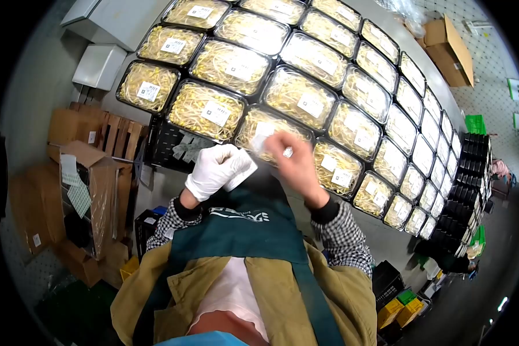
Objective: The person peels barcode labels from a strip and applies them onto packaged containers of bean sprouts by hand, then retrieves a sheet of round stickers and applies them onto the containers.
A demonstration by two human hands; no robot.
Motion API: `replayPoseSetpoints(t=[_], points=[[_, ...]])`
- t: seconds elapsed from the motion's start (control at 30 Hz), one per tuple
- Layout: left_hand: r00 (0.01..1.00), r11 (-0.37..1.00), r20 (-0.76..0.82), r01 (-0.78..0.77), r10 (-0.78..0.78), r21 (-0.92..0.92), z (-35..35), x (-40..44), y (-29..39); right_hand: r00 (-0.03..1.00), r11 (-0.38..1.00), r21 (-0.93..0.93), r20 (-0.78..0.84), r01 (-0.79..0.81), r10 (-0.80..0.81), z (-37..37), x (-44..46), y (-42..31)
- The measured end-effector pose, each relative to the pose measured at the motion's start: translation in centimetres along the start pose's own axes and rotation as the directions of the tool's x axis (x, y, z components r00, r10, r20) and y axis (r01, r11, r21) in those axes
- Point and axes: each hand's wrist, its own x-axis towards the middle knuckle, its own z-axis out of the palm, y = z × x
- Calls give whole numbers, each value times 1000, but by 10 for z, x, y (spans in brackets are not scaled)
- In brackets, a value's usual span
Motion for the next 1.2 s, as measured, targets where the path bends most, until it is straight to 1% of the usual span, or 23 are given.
replayPoseSetpoints(t=[0.03,0.07,0.13,0.17,0.23,0.27,0.33,0.43,0.47,0.5,0.53,0.57,0.63,0.7,0.77,0.83,0.87,0.9,0.93,0.97,1.03,1.17,1.2], points=[[980,973,135,170,-150,-155,-3,0,4,989,997,-63,-143,-33,24,-15,19,12],[975,974,158,180,-158,-140,-5,2,4,978,970,-235,-206,-63,14,-32,41,13],[982,979,147,143,-121,-147,-2,5,6,932,835,-536,-223,127,-285,-55,85,50],[991,982,115,92,-73,-163,0,7,8,934,800,-590,-215,109,-286,-55,101,57],[998,982,57,37,-27,-185,2,16,14,853,331,-915,26,230,-521,-47,117,65],[999,979,31,41,-35,-200,4,19,17,852,420,-890,-76,177,-519,-41,122,76],[998,962,-9,61,-66,-265,8,26,14,861,378,-916,-83,133,-502,-38,121,72],[972,931,19,230,-234,-285,9,38,27,867,486,-872,-195,61,-459,-50,118,75],[993,982,-73,84,-97,-168,16,43,16,857,532,-846,-244,41,-454,-55,120,77],[993,992,-103,47,-59,-118,19,48,15,847,545,-835,-231,81,-479,-59,113,65],[991,998,-133,11,-20,-68,22,54,15,949,808,-587,-221,54,-224,-60,101,52],[986,1000,-163,-24,21,-16,25,59,16,994,960,-276,-109,-54,24,-58,90,38],[974,998,-220,-38,50,56,33,68,13,958,959,235,273,-156,89,-47,66,6],[975,984,-197,-66,99,166,33,78,8,944,952,259,321,-164,76,-51,60,6],[994,990,-112,6,10,140,34,80,17,978,998,39,200,55,-62,-73,87,9],[997,986,-20,67,-71,-155,37,80,11,996,996,-40,-36,76,-77,-93,132,33],[994,988,31,109,-107,-109,33,78,21,991,931,-363,-136,-33,-18,-107,159,39],[992,991,74,112,-107,-72,29,75,31,926,829,-537,-211,157,-313,-112,184,58],[996,987,61,71,-63,-143,30,74,36,887,747,-641,-225,177,-403,-115,204,68],[999,976,43,28,-19,-214,32,74,40,902,723,-676,-216,138,-374,-116,221,81],[997,948,-28,65,-77,-311,35,79,56,871,430,-895,-112,121,-479,-109,226,82],[997,961,2,79,-81,-265,25,89,46,859,523,-852,-266,3,-437,-111,223,86],[998,987,-62,-26,17,-159,29,95,43,875,573,-820,-263,20,-406,-112,218,85]])
